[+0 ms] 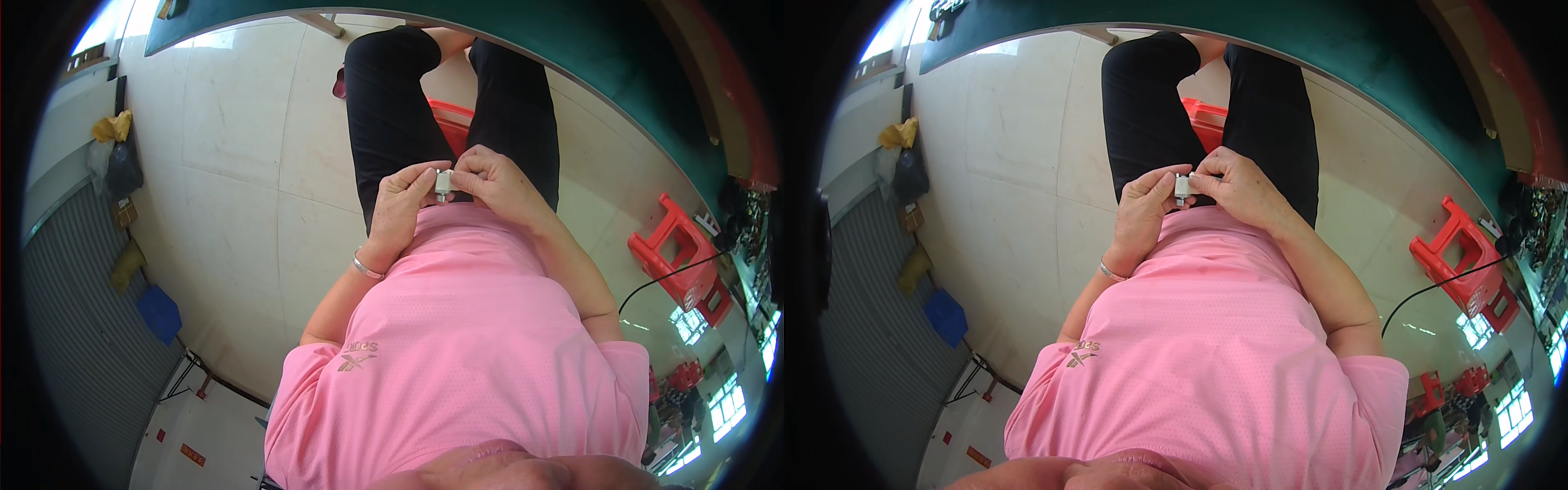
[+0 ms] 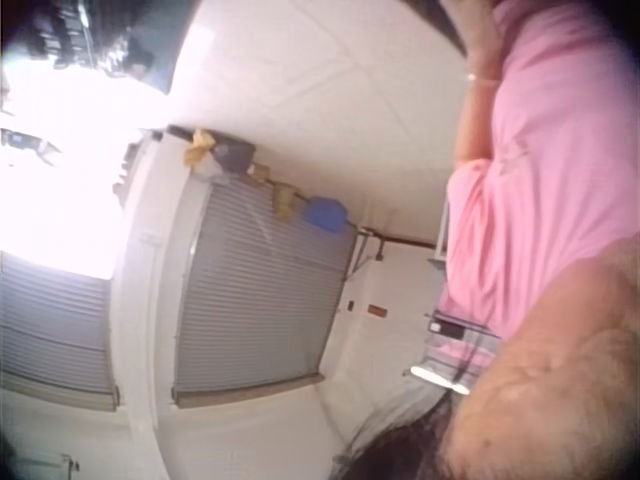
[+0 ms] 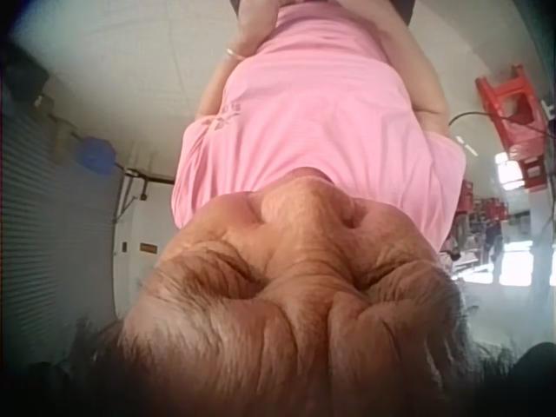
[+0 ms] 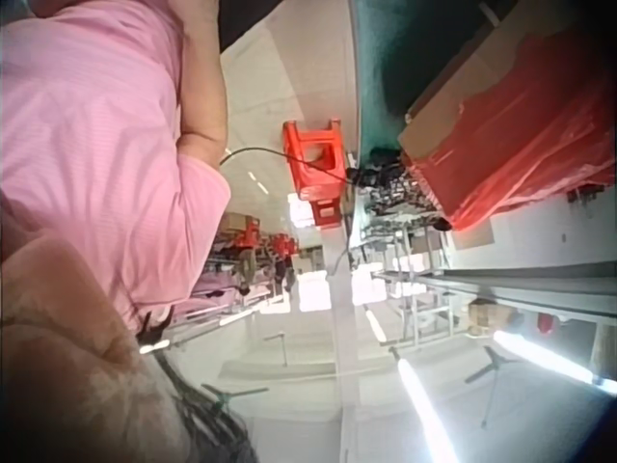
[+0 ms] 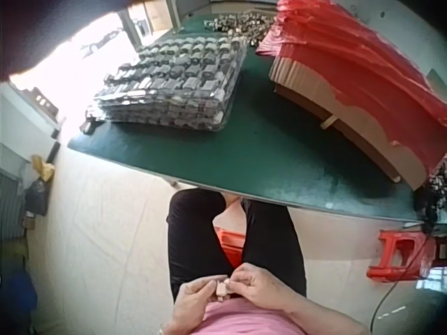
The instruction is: Applying small pieces of adhesive tape to the back of electronic components.
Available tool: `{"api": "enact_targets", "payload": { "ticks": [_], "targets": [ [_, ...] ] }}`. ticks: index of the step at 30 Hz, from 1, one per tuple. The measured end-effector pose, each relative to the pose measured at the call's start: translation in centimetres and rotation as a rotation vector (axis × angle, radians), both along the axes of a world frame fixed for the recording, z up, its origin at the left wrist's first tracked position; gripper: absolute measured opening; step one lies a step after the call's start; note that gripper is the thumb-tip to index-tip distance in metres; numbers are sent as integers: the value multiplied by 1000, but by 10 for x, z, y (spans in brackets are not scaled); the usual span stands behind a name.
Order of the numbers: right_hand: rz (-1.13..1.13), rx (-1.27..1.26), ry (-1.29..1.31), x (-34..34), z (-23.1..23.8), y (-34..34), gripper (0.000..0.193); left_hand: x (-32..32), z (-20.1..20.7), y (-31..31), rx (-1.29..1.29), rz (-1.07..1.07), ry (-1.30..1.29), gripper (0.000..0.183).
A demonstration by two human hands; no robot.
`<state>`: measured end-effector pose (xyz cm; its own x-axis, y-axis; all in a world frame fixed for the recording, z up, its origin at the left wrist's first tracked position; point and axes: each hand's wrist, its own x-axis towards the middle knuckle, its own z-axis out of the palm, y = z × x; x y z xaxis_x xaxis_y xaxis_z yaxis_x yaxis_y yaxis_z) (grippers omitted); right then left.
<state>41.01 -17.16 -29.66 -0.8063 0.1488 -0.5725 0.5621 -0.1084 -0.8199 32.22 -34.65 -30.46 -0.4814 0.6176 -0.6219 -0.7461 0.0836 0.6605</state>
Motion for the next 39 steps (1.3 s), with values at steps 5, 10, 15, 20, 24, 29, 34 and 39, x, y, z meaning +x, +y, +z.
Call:
{"api": "enact_targets", "payload": {
  "ticks": [5,10,15,20,24,29,34,39],
  "targets": [
    [14,27,9,0,3,0,22,1,1,2,-39,-3,0,25],
    [42,136,42,1,0,-2,22,3,-4,2,-18,3,58,24],
    [54,245,52,1,7,-4,23,6,-8,0,22,70,141,25],
    [32,251,81,0,11,-4,20,9,-5,1,57,86,132,25],
    [37,322,74,-5,16,-5,19,16,-6,1,73,130,244,22],
    [41,270,87,-7,8,-2,18,11,-6,4,60,121,141,25],
    [45,255,134,-4,5,0,19,11,-8,2,79,105,107,27],
    [47,214,167,1,4,1,21,12,-2,5,70,150,202,25]
  ]
}}
